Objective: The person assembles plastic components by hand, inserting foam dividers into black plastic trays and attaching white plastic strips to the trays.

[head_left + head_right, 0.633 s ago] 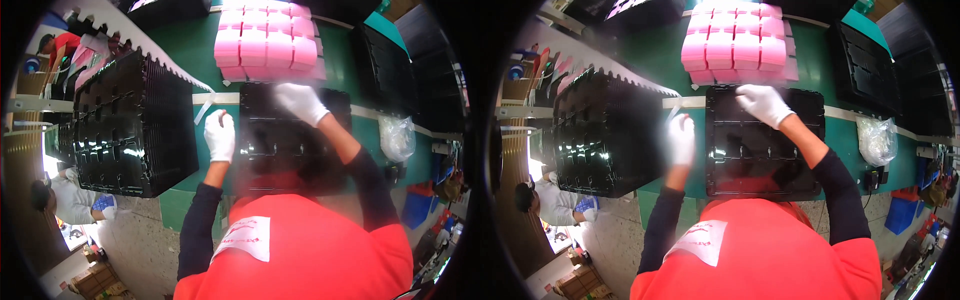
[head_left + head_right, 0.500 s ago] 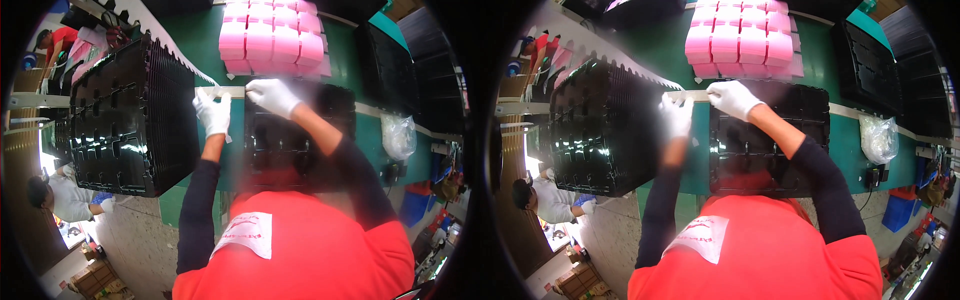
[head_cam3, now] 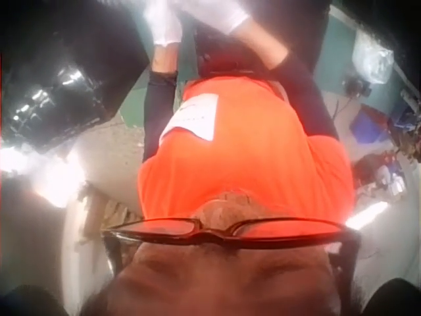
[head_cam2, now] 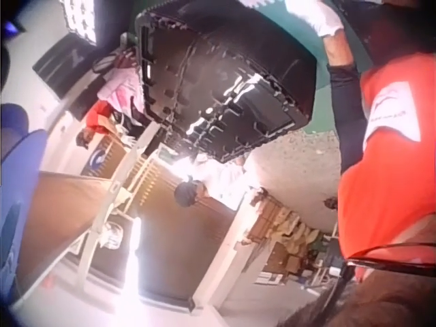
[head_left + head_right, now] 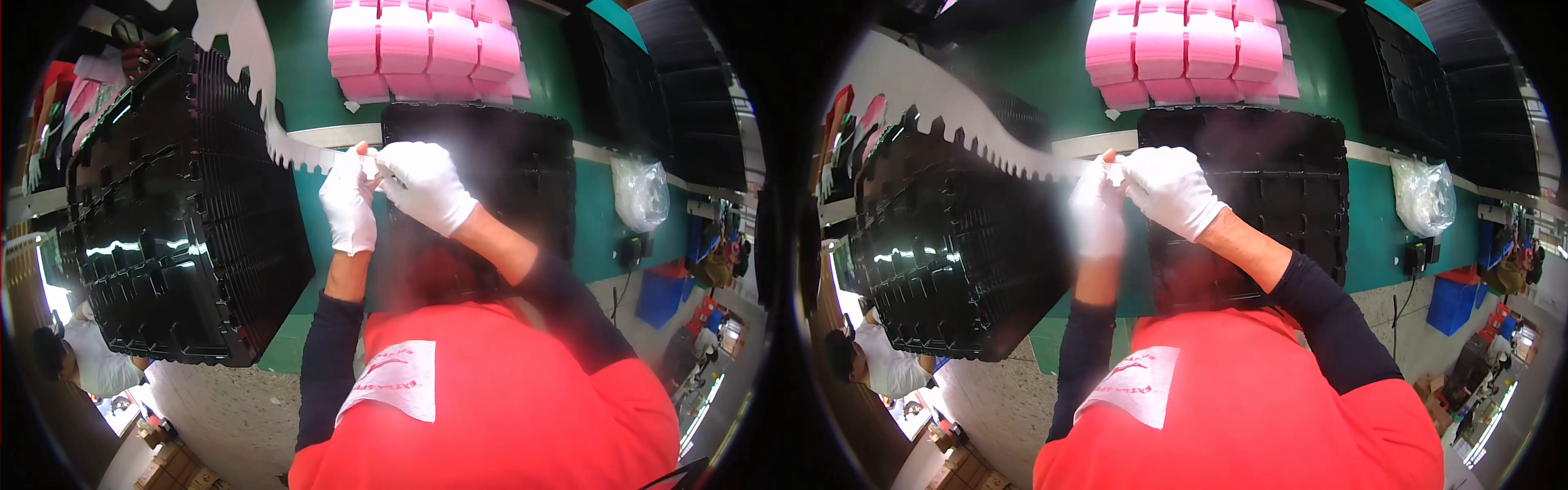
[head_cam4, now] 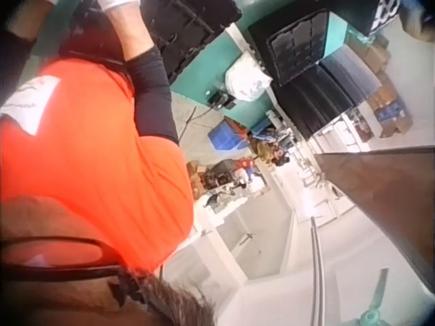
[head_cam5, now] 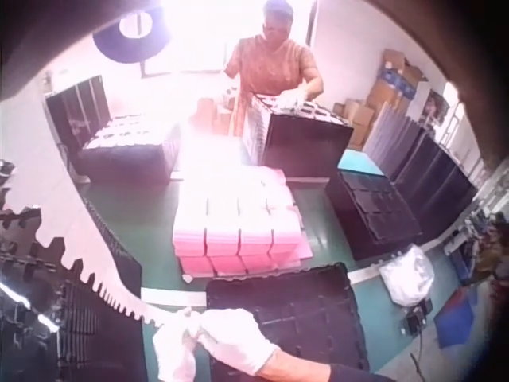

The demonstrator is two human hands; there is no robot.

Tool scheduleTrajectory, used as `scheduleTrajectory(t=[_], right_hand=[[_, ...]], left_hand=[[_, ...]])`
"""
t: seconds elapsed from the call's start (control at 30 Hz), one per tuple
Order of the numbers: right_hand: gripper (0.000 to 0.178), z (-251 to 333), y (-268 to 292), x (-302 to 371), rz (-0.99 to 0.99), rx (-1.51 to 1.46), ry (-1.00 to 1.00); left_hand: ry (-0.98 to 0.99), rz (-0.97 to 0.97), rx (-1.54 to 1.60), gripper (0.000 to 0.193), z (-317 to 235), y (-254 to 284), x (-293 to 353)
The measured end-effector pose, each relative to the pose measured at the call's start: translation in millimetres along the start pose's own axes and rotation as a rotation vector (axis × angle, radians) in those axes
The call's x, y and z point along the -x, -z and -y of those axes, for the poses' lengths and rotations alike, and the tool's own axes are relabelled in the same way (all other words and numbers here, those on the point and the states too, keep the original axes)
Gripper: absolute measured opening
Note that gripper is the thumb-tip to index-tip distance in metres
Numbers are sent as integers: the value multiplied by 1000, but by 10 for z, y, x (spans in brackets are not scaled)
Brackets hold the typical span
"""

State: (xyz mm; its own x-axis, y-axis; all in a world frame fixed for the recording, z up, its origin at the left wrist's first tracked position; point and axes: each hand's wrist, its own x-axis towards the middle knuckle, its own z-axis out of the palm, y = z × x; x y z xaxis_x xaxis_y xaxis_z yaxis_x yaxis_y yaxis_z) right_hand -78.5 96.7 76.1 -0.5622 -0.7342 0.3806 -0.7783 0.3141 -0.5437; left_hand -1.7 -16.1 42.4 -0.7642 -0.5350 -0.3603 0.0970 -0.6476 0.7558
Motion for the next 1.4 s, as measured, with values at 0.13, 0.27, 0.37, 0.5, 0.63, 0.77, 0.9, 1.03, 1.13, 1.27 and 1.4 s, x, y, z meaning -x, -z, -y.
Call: scheduleTrajectory(t=[0.13, 0.27, 0.37, 0.5, 0.63, 0.77, 0.9, 1.03, 1.13, 1.27, 1.4], right_hand=[[14, -86, -52, 266, -87, -526, -341], [22, -97, 314, 249, 251, -1117, -854], [17, -180, 305, 413, 264, -1159, -915], [20, -97, 432, 482, 217, -1192, -994], [24, -137, 446, 556, 226, -1148, -933], [25, -172, 488, 544, 248, -1156, -1015], [22, -186, 480, 617, 242, -1307, -1066], [20, -147, 509, 566, 230, -1199, -1069], [22, -125, 592, 522, 266, -1198, -1089], [17, -160, 455, 562, 255, -836, -866], [10, -108, 303, 687, 26, -370, -489]], left_hand=[[74, 94, -157, 39, -167, -147, 221], [-314, 376, -797, 29, -143, 4, 277], [97, 225, -413, 24, -22, 9, 304], [148, 123, -345, 28, 63, -24, 375], [202, 84, -410, 33, 93, -104, 320], [180, 32, -356, 31, 51, -174, 383], [317, 25, -281, 21, 93, -136, 365], [288, 68, -309, 17, 207, -172, 403], [256, 63, -353, 20, 252, -139, 398], [208, 77, -457, 20, 198, -248, 438], [271, 35, -398, 17, 220, -306, 468]])
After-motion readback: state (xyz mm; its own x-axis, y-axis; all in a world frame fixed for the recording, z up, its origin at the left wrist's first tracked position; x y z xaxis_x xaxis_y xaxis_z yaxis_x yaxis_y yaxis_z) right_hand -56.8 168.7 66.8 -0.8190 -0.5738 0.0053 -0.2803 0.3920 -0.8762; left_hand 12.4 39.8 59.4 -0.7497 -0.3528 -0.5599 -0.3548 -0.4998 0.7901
